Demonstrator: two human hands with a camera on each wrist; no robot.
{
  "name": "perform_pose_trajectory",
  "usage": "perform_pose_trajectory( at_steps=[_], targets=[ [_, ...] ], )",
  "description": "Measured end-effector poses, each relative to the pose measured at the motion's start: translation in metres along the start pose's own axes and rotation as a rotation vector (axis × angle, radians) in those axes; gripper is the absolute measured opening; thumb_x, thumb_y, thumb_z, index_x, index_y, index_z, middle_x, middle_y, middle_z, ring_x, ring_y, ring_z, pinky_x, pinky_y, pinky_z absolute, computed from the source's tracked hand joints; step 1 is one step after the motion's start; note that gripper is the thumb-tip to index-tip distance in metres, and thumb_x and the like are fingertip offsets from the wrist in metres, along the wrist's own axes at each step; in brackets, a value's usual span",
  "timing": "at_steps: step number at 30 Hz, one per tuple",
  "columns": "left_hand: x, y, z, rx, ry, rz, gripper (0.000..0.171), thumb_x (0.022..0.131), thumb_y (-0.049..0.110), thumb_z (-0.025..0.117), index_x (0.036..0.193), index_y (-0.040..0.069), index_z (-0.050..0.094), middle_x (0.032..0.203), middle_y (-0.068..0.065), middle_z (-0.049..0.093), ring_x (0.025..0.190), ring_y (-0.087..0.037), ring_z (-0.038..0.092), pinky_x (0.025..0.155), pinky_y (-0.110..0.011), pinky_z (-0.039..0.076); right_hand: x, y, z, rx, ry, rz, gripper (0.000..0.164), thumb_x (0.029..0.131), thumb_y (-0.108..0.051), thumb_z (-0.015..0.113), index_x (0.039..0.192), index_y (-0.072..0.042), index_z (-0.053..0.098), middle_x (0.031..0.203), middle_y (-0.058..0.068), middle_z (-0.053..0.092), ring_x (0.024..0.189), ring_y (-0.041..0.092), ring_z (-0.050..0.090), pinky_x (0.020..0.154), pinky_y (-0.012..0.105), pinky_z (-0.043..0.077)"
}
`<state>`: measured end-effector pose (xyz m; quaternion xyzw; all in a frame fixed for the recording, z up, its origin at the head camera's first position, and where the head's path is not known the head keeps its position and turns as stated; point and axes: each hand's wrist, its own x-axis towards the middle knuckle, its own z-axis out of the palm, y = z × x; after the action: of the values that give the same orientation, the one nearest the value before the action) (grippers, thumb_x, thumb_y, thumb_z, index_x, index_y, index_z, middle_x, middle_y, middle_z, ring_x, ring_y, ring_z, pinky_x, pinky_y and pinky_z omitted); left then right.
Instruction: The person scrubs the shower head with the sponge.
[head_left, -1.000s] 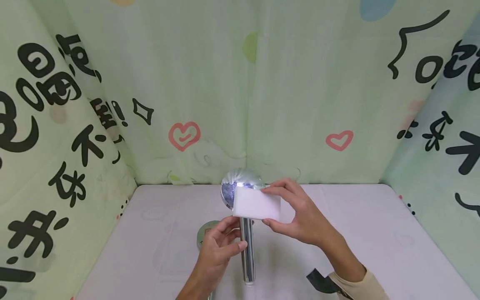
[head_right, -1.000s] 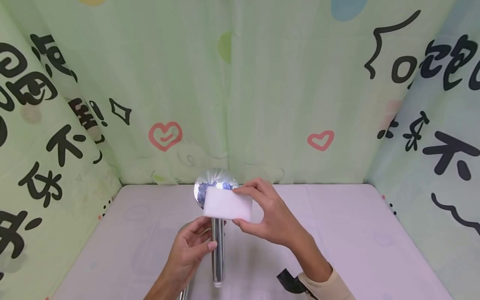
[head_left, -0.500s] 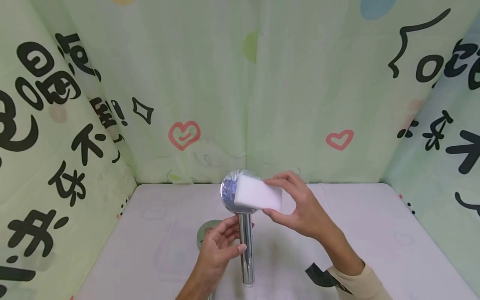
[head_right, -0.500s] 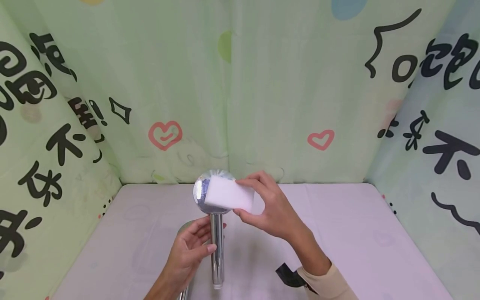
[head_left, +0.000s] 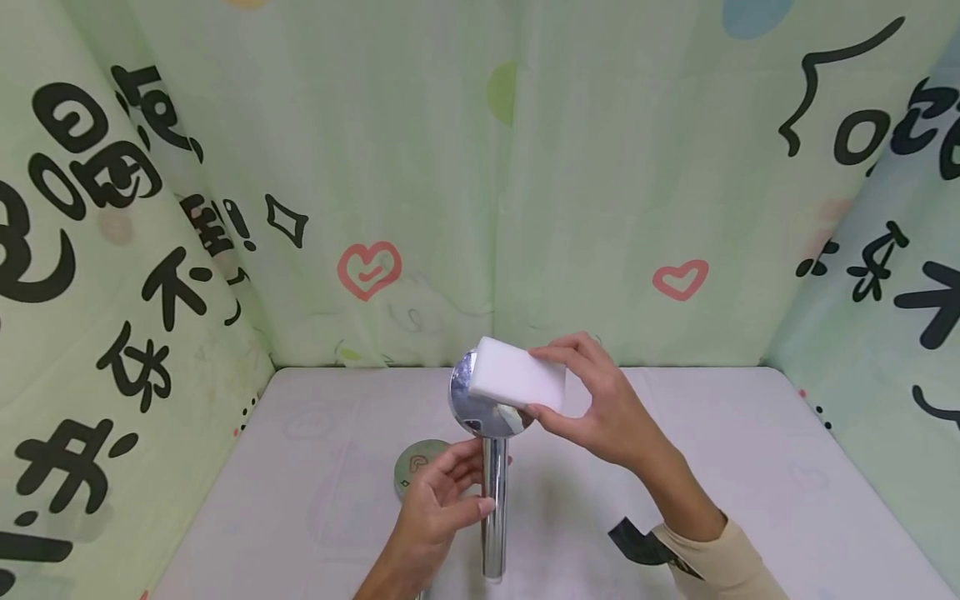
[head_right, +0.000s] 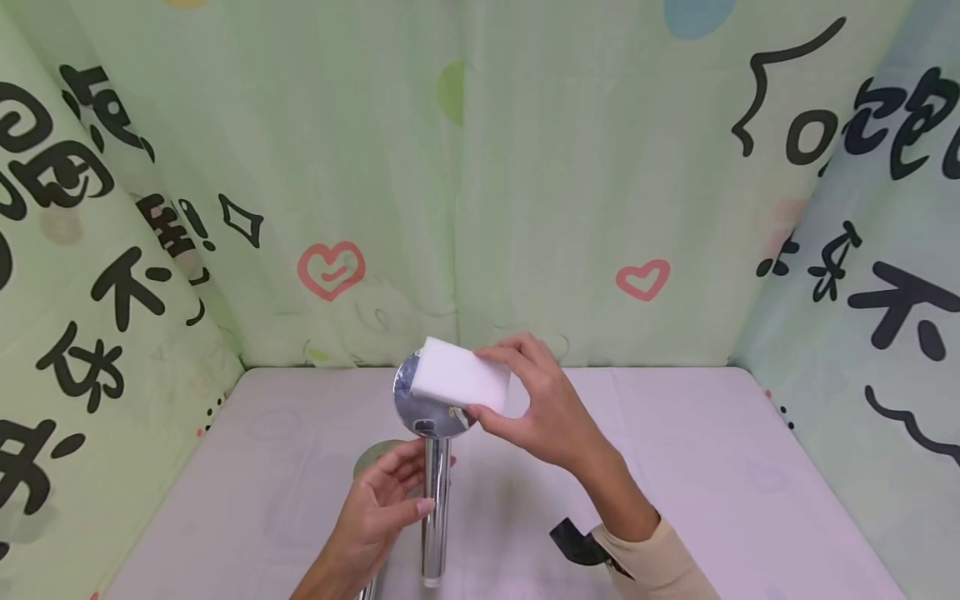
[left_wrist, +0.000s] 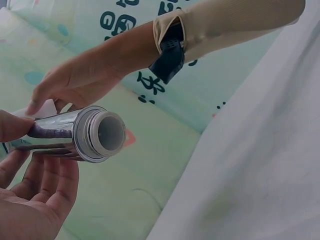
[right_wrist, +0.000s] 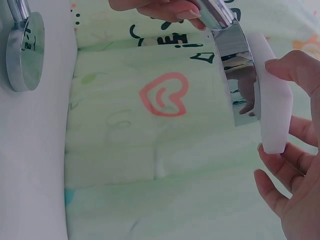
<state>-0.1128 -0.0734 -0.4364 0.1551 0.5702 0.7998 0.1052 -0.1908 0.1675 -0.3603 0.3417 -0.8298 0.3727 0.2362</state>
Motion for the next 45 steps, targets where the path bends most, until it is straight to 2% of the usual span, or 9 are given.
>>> perform_pose_trajectory(
  at_steps=[7,13,21,33,45],
  targets=[
    [-0.001,-0.002,0.0,0.005,-0.016,0.02,0.063,0.085,-0.009,0.066,0.144,-0.006,0.044,0.134,-0.017,0.06,0.112,-0.021,0.06,0.092,-0.028,0.055,0.001,-0.002,0.0,0.001,0.002,0.015,0.057,0.077,-0.021,0.087,0.13,-0.019,0.065,0.123,-0.002,0.057,0.113,0.014,0.054,0.085,0.035,0.055],
    [0.0,-0.001,-0.001,0.008,0.021,-0.006,0.062,0.088,-0.006,0.067,0.145,-0.003,0.044,0.136,-0.016,0.059,0.115,-0.023,0.059,0.094,-0.028,0.053,-0.003,-0.005,0.001,0.003,-0.022,0.036,0.059,0.077,-0.023,0.088,0.131,-0.019,0.063,0.124,-0.003,0.056,0.112,0.012,0.054,0.084,0.034,0.056],
    [0.005,0.002,-0.002,0.014,0.084,0.013,0.06,0.088,-0.004,0.07,0.143,-0.001,0.047,0.135,-0.015,0.06,0.116,-0.024,0.059,0.097,-0.028,0.052,-0.009,-0.007,0.005,0.001,-0.024,0.04,0.06,0.078,-0.024,0.088,0.132,-0.017,0.062,0.124,-0.005,0.057,0.108,0.01,0.056,0.086,0.027,0.053],
    [0.009,0.006,-0.002,0.006,0.136,0.026,0.057,0.087,-0.003,0.07,0.14,0.001,0.051,0.132,-0.015,0.061,0.11,-0.024,0.059,0.09,-0.028,0.053,-0.015,-0.006,0.012,-0.008,-0.04,0.08,0.062,0.079,-0.02,0.086,0.134,-0.017,0.058,0.122,-0.008,0.057,0.107,0.009,0.056,0.09,0.033,0.053],
    [0.012,0.005,-0.001,-0.016,0.128,0.055,0.055,0.088,-0.005,0.069,0.14,0.001,0.051,0.129,-0.014,0.063,0.105,-0.021,0.06,0.089,-0.026,0.053,-0.018,-0.007,0.018,0.012,-0.039,0.139,0.063,0.078,-0.021,0.086,0.133,-0.012,0.055,0.123,-0.006,0.061,0.109,0.012,0.062,0.091,0.04,0.056]
  ],
)
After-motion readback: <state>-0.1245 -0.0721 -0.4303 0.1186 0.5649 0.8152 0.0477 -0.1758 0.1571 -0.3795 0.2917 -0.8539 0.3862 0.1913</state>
